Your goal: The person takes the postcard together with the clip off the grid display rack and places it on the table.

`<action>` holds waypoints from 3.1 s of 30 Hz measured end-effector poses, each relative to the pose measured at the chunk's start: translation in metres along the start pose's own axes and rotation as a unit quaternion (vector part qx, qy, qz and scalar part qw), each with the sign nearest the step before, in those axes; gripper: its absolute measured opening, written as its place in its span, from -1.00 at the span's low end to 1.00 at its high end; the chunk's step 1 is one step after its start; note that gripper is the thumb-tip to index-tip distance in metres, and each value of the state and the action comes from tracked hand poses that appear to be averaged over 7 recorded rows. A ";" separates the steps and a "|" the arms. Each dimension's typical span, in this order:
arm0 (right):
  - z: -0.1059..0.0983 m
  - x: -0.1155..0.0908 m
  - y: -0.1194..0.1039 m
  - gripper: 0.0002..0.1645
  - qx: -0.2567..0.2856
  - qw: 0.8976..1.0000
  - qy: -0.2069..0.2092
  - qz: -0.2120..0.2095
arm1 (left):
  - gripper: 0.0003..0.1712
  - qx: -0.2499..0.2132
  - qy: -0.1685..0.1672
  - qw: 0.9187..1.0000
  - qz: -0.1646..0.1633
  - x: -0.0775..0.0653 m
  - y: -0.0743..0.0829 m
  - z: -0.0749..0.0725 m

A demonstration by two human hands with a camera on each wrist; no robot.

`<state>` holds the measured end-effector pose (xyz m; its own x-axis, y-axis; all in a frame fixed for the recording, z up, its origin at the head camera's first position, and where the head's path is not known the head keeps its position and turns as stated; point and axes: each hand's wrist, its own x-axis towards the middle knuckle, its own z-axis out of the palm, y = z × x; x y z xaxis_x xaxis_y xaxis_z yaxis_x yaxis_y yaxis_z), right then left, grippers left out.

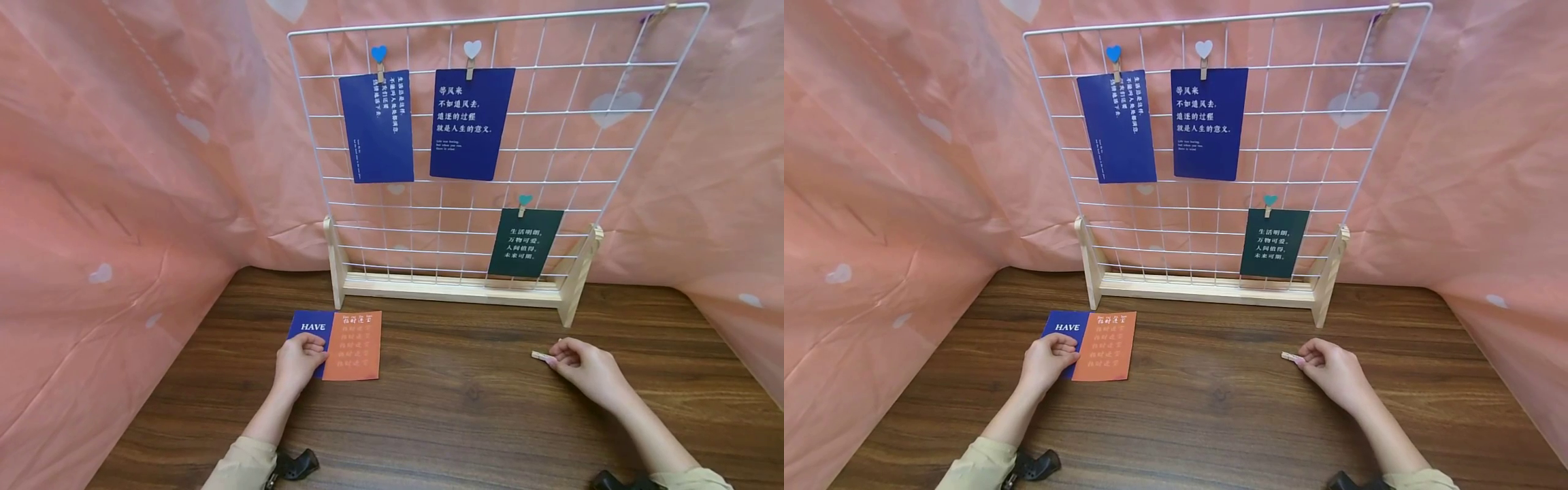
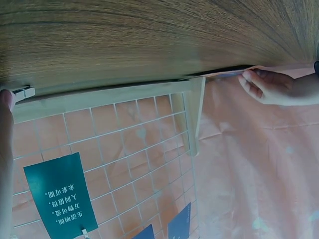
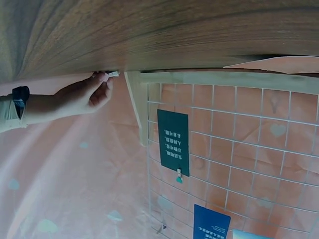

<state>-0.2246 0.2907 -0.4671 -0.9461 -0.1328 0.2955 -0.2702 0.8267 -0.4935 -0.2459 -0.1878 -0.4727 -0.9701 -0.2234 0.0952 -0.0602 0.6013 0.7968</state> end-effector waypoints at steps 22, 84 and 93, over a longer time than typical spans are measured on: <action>-0.003 0.000 -0.002 -0.89 0.002 1.000 -0.010 0.006 | -0.81 -0.016 0.003 1.000 0.023 0.002 0.014 -0.005; -0.051 0.070 -0.073 -0.78 0.037 0.994 0.088 -0.054 | -0.84 -0.221 -0.039 0.970 0.098 0.011 0.139 0.080; -0.060 0.078 -0.079 -0.75 0.032 0.995 0.083 -0.046 | -0.80 -0.299 -0.059 0.945 0.117 -0.007 0.176 0.088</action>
<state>-0.2668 0.2475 -0.3560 -0.8756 -0.1101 0.4703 -0.3702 0.7785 -0.5069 -0.2702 -0.0132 -0.3855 -0.9619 -0.0302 0.2719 0.2690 0.0756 0.9602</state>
